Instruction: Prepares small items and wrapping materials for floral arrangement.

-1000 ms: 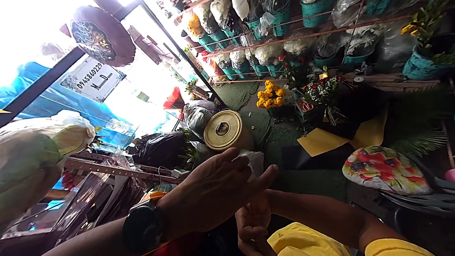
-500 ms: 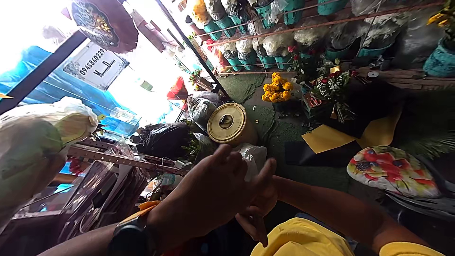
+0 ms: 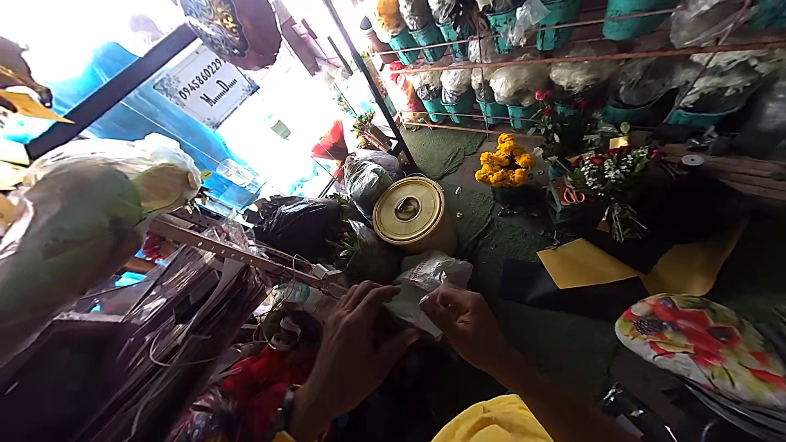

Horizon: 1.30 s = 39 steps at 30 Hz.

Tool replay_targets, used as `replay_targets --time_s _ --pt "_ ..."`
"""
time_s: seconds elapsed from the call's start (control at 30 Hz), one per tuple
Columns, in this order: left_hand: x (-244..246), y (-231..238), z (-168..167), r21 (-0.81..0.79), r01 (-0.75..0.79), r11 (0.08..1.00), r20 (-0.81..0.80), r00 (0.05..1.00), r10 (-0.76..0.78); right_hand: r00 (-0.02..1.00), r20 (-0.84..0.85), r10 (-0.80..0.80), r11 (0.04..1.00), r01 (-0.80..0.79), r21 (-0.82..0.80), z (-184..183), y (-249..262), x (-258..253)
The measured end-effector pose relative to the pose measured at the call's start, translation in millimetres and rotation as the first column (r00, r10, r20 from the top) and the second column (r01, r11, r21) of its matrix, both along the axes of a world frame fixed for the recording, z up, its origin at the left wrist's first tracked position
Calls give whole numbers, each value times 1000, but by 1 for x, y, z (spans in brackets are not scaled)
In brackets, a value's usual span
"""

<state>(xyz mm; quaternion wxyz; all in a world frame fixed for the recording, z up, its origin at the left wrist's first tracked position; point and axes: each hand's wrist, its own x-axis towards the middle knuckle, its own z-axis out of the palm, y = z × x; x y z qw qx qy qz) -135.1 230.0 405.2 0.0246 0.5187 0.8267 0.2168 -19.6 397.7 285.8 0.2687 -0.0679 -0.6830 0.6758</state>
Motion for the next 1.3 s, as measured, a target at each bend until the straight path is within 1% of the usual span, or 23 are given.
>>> replay_targets --time_s 0.07,0.13,0.2,0.33,0.43,0.57,0.6,0.67,0.73,0.83,0.97,1.1,1.2,1.23,1.3 --pt "11 2 -18 142 -27 990 -36 999 32 998 -30 -52 997 54 49 0 -5 -4" --pt "18 6 -28 280 -32 960 -61 997 51 997 -41 -70 992 74 104 -1 -10 -8" --pt "20 8 -33 352 -33 936 -70 996 62 995 -44 -90 983 96 154 -3 -14 -10" --pt "19 3 -36 317 -40 948 -110 991 78 993 -9 -117 963 116 243 -7 -19 -12" --pt "18 -1 -42 300 -58 952 -134 986 103 992 5 -127 954 120 275 -11 -22 -14" --pt "15 -6 -41 388 -123 914 -5 991 135 992 -40 -121 958 127 259 -17 -25 -17" --pt "15 -7 -41 388 -128 913 3 990 138 991 -48 -122 957 130 258 -18 -27 -18" --pt "17 -9 -42 355 -95 930 -50 992 120 990 -53 -127 955 136 262 -19 -30 -21" --pt "18 -10 -44 315 -41 948 -150 984 92 990 -57 -126 957 136 256 -19 -31 -23" --pt "15 -14 -45 259 32 965 -271 962 41 993 -71 -91 976 103 193 -20 -32 -24" --pt "13 -20 -48 177 132 975 -375 925 -57 997 -81 -8 1000 10 21 -20 -31 -26" --pt "12 -20 -52 149 131 980 -432 900 -55 998 -13 67 990 -68 -121 -17 -31 -27" --pt "10 -18 -56 134 113 984 -467 883 -38 994 13 105 979 -101 -179 -17 -30 -30" --pt "10 -18 -57 114 109 988 -471 881 -43 993 18 116 974 -110 -198 -17 -31 -30" --pt "10 -17 -56 10 90 996 -459 885 -75 990 29 135 960 -123 -250 -19 -31 -32"
